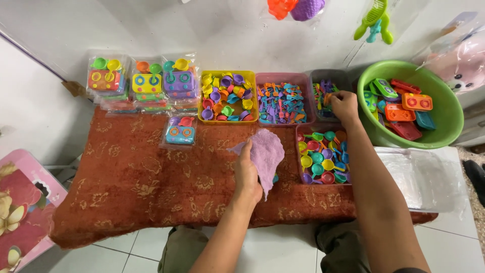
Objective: Cleaning small plastic toy pieces with a cloth and sorting them into different containers.
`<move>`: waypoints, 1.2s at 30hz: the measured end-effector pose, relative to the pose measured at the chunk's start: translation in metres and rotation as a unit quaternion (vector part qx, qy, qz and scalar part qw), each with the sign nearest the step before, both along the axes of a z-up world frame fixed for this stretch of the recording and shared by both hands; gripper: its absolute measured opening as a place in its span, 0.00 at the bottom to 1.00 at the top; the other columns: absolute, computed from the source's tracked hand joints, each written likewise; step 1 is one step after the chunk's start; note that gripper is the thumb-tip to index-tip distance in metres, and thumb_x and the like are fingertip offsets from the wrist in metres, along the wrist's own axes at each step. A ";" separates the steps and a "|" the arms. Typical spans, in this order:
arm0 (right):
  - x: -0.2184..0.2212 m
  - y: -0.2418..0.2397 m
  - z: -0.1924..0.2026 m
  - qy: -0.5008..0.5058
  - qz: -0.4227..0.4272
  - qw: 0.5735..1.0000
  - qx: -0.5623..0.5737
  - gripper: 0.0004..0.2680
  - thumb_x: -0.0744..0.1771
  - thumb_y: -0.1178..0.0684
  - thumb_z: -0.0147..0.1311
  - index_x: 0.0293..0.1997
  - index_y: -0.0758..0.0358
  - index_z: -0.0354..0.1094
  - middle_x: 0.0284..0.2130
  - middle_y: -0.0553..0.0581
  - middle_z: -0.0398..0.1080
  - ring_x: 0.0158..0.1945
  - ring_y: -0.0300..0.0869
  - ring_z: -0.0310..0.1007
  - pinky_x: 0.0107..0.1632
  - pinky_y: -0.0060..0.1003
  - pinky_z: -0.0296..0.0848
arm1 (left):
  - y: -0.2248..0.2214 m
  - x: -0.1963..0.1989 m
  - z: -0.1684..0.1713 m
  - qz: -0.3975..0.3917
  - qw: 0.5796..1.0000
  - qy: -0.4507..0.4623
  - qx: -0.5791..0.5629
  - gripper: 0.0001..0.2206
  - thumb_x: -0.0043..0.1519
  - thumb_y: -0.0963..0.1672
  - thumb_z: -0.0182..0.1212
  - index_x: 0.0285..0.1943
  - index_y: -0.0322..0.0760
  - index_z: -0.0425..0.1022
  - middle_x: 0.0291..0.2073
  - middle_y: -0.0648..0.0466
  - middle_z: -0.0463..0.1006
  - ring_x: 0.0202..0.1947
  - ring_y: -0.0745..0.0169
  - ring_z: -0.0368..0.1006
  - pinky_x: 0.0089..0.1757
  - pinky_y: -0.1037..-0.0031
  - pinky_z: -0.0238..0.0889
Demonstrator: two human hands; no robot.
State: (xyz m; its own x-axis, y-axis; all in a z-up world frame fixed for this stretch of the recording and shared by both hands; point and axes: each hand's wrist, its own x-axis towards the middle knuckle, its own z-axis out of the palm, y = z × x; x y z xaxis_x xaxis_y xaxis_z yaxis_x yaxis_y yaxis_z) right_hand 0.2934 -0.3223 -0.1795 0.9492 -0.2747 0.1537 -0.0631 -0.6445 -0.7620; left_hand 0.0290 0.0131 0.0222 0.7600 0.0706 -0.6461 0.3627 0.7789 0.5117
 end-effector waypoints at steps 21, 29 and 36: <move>-0.248 0.205 0.163 -0.354 0.341 0.857 -0.153 0.07 0.63 0.64 0.57 0.41 0.60 0.79 0.51 0.60 0.74 0.50 0.58 0.73 0.52 0.50 0.74 | 0.010 0.007 -0.047 -0.105 0.990 -0.068 -0.060 0.32 0.54 0.57 0.68 0.65 0.41 0.72 0.55 0.44 0.78 0.57 0.49 0.72 0.57 0.58 0.64; -0.254 0.196 0.120 -0.091 0.184 0.924 0.323 0.15 0.67 0.68 0.38 0.55 0.70 0.70 0.42 0.62 0.71 0.44 0.46 0.70 0.49 0.43 0.72 | 0.007 0.028 -0.091 -0.018 0.992 -0.102 -0.065 0.12 0.53 0.45 0.72 0.43 0.35 0.80 0.34 0.44 0.83 0.34 0.46 0.81 0.38 0.55 0.75; -0.242 0.197 0.103 0.080 0.132 0.897 0.415 0.07 0.65 0.65 0.54 0.44 0.73 0.75 0.29 0.63 0.76 0.26 0.45 0.76 0.30 0.38 0.77 | 0.004 0.024 -0.082 0.063 0.988 -0.116 0.080 0.09 0.53 0.42 0.72 0.40 0.39 0.79 0.29 0.55 0.78 0.29 0.63 0.75 0.34 0.68 0.72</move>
